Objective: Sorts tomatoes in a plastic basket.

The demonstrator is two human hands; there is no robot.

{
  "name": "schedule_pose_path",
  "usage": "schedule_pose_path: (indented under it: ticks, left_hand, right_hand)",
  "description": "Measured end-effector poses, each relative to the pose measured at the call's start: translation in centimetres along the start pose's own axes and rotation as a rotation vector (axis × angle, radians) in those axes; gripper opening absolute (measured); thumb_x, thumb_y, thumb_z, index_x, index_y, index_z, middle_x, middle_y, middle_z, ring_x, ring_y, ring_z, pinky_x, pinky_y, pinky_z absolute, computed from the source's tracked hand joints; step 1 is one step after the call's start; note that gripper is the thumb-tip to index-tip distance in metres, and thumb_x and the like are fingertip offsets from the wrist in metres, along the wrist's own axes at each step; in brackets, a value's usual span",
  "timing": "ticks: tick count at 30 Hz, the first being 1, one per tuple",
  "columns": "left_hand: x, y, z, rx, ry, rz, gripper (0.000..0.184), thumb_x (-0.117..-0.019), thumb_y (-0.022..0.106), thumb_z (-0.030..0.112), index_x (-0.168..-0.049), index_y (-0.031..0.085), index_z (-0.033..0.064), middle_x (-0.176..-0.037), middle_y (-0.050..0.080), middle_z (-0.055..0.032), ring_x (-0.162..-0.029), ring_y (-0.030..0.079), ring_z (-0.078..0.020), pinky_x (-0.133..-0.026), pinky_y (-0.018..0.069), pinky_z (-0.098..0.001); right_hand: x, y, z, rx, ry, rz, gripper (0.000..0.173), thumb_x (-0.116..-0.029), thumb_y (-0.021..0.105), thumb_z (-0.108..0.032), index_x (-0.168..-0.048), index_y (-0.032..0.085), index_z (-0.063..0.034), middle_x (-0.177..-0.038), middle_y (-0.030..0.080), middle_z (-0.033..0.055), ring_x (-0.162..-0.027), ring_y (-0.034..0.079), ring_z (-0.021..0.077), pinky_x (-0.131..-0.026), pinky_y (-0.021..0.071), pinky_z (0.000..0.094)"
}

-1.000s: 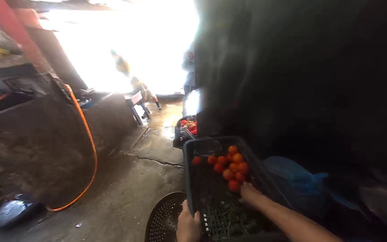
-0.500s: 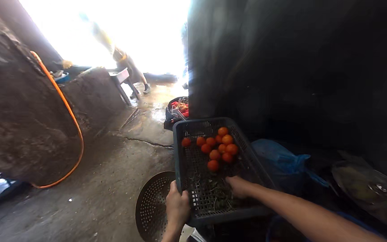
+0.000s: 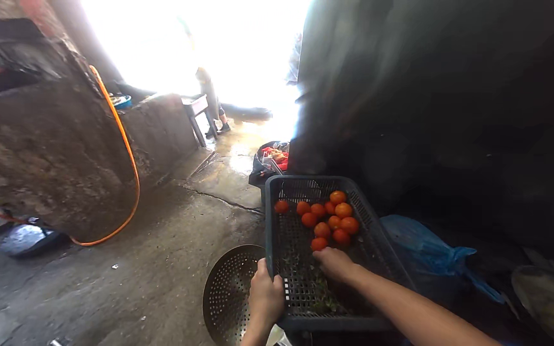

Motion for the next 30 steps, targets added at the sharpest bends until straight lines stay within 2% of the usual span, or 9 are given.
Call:
schedule_pose_path:
  ticks: [4,7,9,15,20,23,26,28,30]
  left_hand:
    - [0.0,0.0,-0.1,0.003,-0.010,0.002,0.048,-0.0961,0.057,0.014,-0.143,0.050,0.0111,-0.114,0.070,-0.0155,-0.104,0.070,-0.0307,-0.089,0.0562,-0.0542]
    - [0.3,0.0,-0.4,-0.002,-0.019,0.001,0.048,-0.0956,0.057,0.013,-0.143,0.050,0.0100,-0.116,0.070,-0.0165,-0.106,0.069,-0.0326,-0.090,0.0557,-0.0551]
    - [0.4,0.1,-0.1,-0.002,-0.021,-0.008,0.049,-0.0958,0.058,0.013,-0.144,0.049,0.0086,-0.118,0.070,-0.0190,-0.108,0.069,-0.0359,-0.091,0.0550,-0.0576]
    - [0.1,0.1,-0.3,0.018,-0.011,0.001,0.050,-0.0942,0.059,0.012,-0.143,0.051,0.0078,-0.116,0.071,-0.0195,-0.107,0.070,-0.0369,-0.090,0.0552,-0.0595]
    - [-0.1,0.1,-0.1,-0.003,0.002,-0.015,0.050,-0.0966,0.057,0.014,-0.145,0.049,0.0092,-0.117,0.070,-0.0174,-0.107,0.069,-0.0332,-0.091,0.0556,-0.0562]
    - [-0.2,0.1,0.0,-0.008,0.016,-0.007,0.049,-0.0960,0.058,0.014,-0.144,0.050,0.0083,-0.115,0.070,-0.0174,-0.105,0.070,-0.0328,-0.090,0.0558,-0.0555]
    - [-0.3,-0.1,-0.1,-0.013,0.016,0.003,0.048,-0.0959,0.058,0.014,-0.143,0.050,0.0089,-0.114,0.070,-0.0169,-0.104,0.070,-0.0325,-0.089,0.0559,-0.0552]
    - [-0.3,0.1,-0.2,-0.013,0.031,0.011,0.047,-0.0959,0.058,0.013,-0.142,0.051,0.0082,-0.113,0.070,-0.0168,-0.103,0.070,-0.0322,-0.089,0.0560,-0.0548]
    - [-0.3,0.0,-0.2,-0.008,0.043,0.018,0.046,-0.0953,0.059,0.013,-0.141,0.052,0.0076,-0.112,0.070,-0.0166,-0.103,0.070,-0.0315,-0.089,0.0558,-0.0537]
  right_hand:
    - [-1.7,-0.2,-0.9,-0.049,0.085,0.038,0.043,-0.1038,0.054,-0.021,-0.145,0.049,-0.0101,-0.125,0.065,0.0272,-0.116,0.065,0.0466,-0.093,0.0528,0.0633]
    - [-1.8,0.4,-1.1,-0.119,0.118,0.082,0.032,-0.0990,0.053,-0.006,-0.130,0.061,-0.0023,-0.125,0.065,0.0268,-0.116,0.065,0.0451,-0.093,0.0537,0.0610]
    - [-1.9,0.6,-0.5,-0.120,0.110,0.088,0.026,-0.0982,0.054,-0.006,-0.121,0.066,-0.0008,-0.124,0.066,0.0254,-0.115,0.065,0.0436,-0.094,0.0537,0.0604]
    - [0.2,-0.6,-1.6,0.103,-0.280,-0.140,0.017,-0.0952,0.066,-0.012,-0.104,0.073,0.0000,-0.108,0.070,0.0238,-0.104,0.067,0.0422,-0.090,0.0519,0.0631]
    - [0.1,-2.8,-3.4,0.086,-0.275,-0.087,0.029,-0.0926,0.068,-0.007,-0.121,0.068,-0.0021,-0.120,0.067,0.0267,-0.113,0.064,0.0463,-0.094,0.0504,0.0663]
    - [-2.7,-1.5,-5.5,-0.052,-0.238,0.061,0.052,-0.0959,0.067,-0.016,-0.146,0.056,-0.0145,-0.152,0.043,0.0273,-0.134,0.047,0.0505,-0.103,0.0473,0.0648]
    - [-3.5,1.3,-7.0,-0.031,-0.209,0.055,0.066,-0.0999,0.065,-0.037,-0.160,0.038,-0.0267,-0.169,0.021,0.0185,-0.149,0.027,0.0515,-0.104,0.0384,0.0752]
    - [-2.8,2.8,-6.0,0.025,-0.255,0.022,0.059,-0.1051,0.057,-0.033,-0.160,0.037,-0.0241,-0.168,0.025,0.0169,-0.150,0.026,0.0497,-0.105,0.0377,0.0742]
    - [-0.9,3.3,-4.4,0.112,-0.357,-0.019,0.048,-0.1041,0.054,-0.015,-0.152,0.048,-0.0166,-0.158,0.041,0.0211,-0.141,0.041,0.0502,-0.100,0.0465,0.0686]
Point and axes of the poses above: each hand's wrist, its own x-axis away from the middle knuckle, its own y-axis out of the palm, z = x × y, the point moved 5 cm from there along -x, towards the middle knuckle
